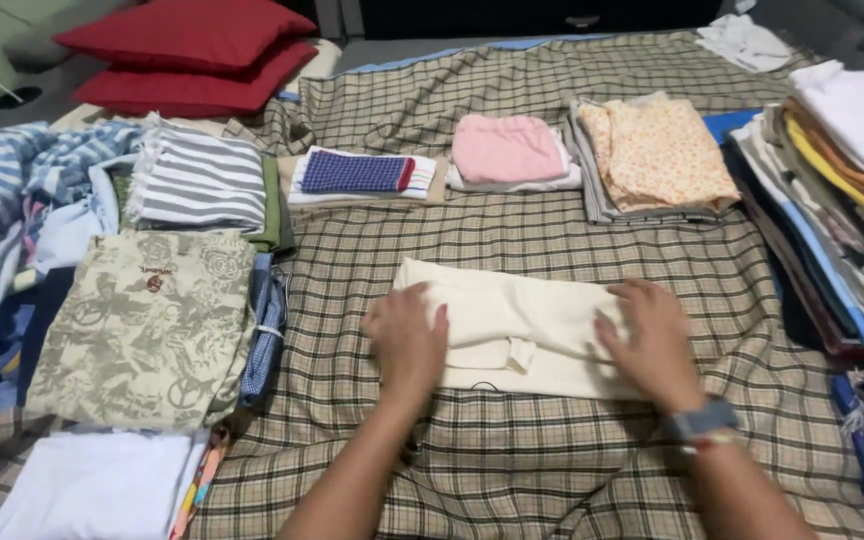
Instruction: Fold various items of clothing and organize them on a bed.
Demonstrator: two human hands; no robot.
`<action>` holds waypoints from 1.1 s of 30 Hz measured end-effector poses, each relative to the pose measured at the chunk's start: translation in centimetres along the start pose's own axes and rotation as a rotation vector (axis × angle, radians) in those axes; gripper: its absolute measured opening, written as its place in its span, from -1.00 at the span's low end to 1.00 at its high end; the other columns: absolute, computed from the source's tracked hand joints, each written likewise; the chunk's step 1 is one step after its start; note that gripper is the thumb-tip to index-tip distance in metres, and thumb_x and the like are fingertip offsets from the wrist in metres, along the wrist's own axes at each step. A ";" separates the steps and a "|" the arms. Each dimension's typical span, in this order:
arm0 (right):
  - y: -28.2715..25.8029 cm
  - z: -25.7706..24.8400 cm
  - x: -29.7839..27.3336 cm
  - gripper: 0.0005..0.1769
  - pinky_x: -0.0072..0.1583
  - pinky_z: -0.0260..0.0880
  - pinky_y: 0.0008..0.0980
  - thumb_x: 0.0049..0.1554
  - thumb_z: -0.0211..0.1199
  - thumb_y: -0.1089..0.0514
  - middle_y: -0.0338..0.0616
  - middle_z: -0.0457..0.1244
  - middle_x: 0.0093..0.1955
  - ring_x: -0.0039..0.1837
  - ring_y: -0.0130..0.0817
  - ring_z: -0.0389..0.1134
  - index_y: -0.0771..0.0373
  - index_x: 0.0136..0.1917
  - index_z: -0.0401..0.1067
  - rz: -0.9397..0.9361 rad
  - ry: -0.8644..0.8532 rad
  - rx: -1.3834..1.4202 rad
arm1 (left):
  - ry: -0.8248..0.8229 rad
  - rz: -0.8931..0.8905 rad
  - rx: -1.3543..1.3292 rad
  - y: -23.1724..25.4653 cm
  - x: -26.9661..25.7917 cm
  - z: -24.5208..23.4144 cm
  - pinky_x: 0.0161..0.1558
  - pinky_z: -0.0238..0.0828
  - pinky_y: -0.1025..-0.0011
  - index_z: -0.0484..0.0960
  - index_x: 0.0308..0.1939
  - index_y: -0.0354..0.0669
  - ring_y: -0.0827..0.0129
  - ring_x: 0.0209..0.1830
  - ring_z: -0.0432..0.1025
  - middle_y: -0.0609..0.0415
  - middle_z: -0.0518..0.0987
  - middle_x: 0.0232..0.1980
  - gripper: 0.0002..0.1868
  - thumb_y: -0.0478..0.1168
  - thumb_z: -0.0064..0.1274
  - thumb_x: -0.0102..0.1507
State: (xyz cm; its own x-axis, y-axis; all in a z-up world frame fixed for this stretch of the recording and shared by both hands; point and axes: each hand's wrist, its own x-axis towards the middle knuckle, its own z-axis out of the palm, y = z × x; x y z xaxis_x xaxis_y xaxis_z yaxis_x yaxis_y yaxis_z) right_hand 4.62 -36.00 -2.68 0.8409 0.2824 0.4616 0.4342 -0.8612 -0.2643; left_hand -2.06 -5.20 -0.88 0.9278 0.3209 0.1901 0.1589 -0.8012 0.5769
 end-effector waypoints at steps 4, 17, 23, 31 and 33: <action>-1.8 2.0 0.5 -0.15 0.43 0.14 0.08 0.03 0.35 -0.16 0.14 0.14 0.46 0.50 0.01 0.08 0.33 0.45 0.27 0.267 0.065 -0.021 | 0.009 0.102 -0.299 3.2 1.6 3.8 0.38 0.28 0.08 0.73 -0.02 -0.17 0.11 0.26 0.38 -0.10 0.66 0.11 -0.63 -0.22 -0.25 0.40; -1.5 0.1 2.2 -0.50 0.03 0.53 -0.27 0.03 0.38 0.28 0.05 0.43 0.10 0.03 -0.20 0.49 0.38 0.24 0.42 0.752 -0.131 1.127 | -0.057 0.589 -0.175 3.3 1.6 8.5 0.41 0.05 -0.02 0.29 0.50 0.02 -0.07 0.52 0.07 -0.24 0.23 0.53 -0.26 0.24 -0.10 0.31; -10.0 0.4 4.3 -0.46 -0.03 0.58 -0.25 0.10 0.28 0.12 0.01 0.42 0.11 -0.02 -0.24 0.51 0.17 0.33 0.27 0.560 -0.340 1.140 | -0.590 -0.393 -1.370 0.1 4.4 4.8 -0.02 0.57 0.19 0.26 0.50 -0.05 0.05 0.00 0.56 -0.27 0.59 0.17 -0.27 0.22 -0.21 0.33; -8.7 9.4 1.3 -0.56 0.47 0.29 -0.05 0.30 0.14 0.04 0.01 0.29 0.45 0.49 -0.08 0.25 0.06 0.43 0.33 0.070 0.123 0.356 | -0.248 -0.006 -0.377 0.8 3.2 3.4 0.09 0.48 0.12 0.16 0.49 -0.16 -0.11 0.05 0.52 -0.36 0.61 0.04 -0.19 -0.18 0.16 0.20; -10.3 9.9 0.9 -0.36 0.47 -0.20 0.17 0.26 0.14 -0.09 0.26 -0.06 0.61 0.62 0.11 -0.17 0.14 0.52 0.16 -0.010 -0.118 0.049 | -0.300 -0.193 -0.264 3.0 2.4 0.6 0.03 0.51 0.05 -0.01 0.65 0.01 -0.16 -0.05 0.57 -0.33 0.66 -0.06 -0.15 -0.26 -0.09 0.26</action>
